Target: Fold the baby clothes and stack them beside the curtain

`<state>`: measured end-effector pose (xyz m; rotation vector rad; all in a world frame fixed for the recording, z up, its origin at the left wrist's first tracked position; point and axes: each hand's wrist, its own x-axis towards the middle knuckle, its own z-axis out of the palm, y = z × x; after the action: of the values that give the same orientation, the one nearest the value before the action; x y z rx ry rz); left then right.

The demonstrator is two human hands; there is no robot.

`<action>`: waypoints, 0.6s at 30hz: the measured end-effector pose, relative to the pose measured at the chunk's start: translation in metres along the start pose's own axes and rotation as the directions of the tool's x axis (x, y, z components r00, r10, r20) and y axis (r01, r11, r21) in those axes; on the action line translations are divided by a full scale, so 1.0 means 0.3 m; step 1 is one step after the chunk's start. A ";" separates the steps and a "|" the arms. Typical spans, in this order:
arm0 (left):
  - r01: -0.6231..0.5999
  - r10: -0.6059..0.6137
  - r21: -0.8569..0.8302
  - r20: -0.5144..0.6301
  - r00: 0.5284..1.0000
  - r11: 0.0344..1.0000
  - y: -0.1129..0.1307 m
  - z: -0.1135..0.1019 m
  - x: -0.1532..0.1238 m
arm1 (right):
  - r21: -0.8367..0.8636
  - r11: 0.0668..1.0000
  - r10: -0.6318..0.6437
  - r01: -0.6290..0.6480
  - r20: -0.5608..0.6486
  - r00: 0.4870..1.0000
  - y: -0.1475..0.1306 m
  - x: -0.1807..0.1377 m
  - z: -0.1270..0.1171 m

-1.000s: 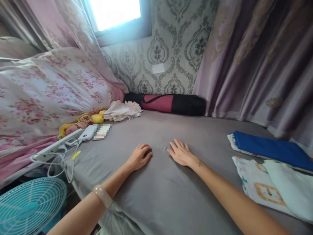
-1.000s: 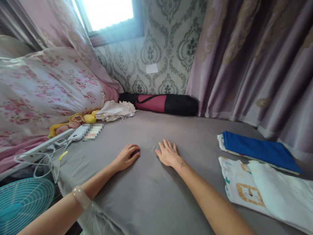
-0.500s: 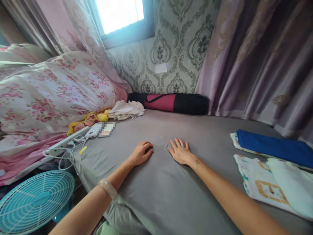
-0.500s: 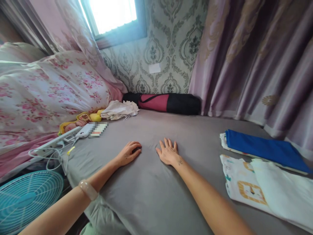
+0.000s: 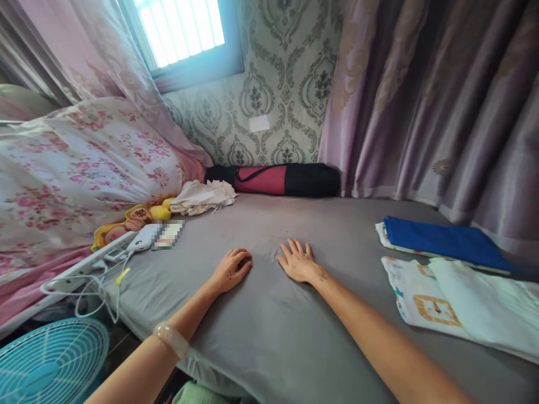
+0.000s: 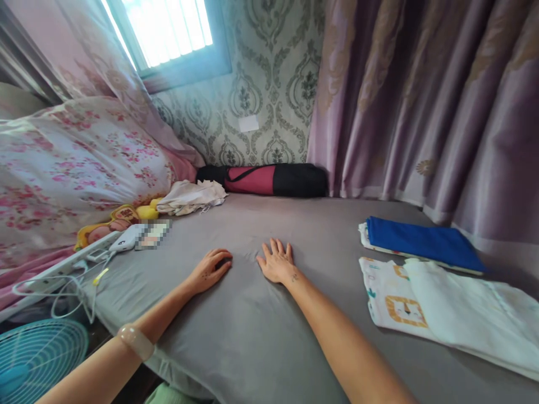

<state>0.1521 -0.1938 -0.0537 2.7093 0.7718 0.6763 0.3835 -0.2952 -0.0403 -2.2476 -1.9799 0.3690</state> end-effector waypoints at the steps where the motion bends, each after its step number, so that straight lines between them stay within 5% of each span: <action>1: -0.003 0.003 -0.001 -0.001 1.000 1.000 0.000 0.001 0.000 | 0.003 1.000 -0.002 0.002 -0.005 1.000 0.000 -0.002 -0.001; 18: -0.011 0.011 -0.009 -0.016 1.000 1.000 0.005 -0.004 -0.001 | 0.025 1.000 -0.010 0.010 -0.004 1.000 0.005 -0.002 -0.003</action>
<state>0.1519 -0.1952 -0.0522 2.7050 0.7555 0.7027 0.3852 -0.2958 -0.0397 -2.2208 -1.9723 0.3857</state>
